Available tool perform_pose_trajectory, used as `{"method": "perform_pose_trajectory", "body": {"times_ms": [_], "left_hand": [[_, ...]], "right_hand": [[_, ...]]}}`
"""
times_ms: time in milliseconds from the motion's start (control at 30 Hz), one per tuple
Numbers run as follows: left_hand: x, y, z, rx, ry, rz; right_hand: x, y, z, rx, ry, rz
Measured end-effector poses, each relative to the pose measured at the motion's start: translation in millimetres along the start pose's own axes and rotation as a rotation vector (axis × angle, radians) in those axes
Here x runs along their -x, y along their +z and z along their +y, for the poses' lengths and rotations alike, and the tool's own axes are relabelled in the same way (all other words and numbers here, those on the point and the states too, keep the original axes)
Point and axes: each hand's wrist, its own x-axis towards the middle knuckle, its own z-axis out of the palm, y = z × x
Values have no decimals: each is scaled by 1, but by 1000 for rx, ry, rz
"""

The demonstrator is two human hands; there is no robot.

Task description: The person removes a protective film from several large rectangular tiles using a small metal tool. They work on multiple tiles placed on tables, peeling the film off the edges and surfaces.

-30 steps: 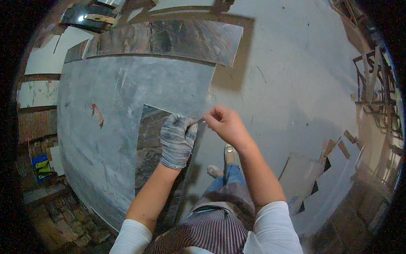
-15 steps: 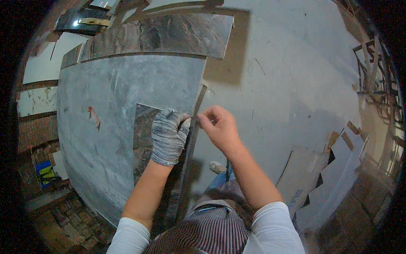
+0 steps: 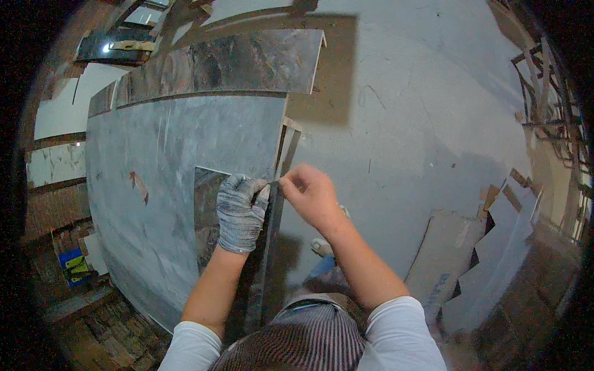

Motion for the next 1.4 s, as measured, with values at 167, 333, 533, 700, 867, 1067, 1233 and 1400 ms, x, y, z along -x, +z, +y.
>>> {"method": "perform_pose_trajectory", "body": {"times_ms": [167,333,533,700,867,1067,1233,1400], "left_hand": [[4,6,-5,70,-4,54],[9,9,-13,119,-5,34],[13,6,-15,140,21,28],[8,5,-14,127,6,41],[3,7,-11,132,28,54],[-1,2,-8,168,7,17],[-1,5,-9,135,3,27],[5,-1,-10,176,20,8]], "right_hand": [[-1,1,5,-1,-9,13],[4,8,4,26,-61,93],[27,20,7,21,-51,140],[14,17,3,83,-147,188],[16,19,7,-1,-116,195],[12,13,2,-144,32,92],[14,14,3,118,-141,178],[28,22,4,48,-183,218]]}}
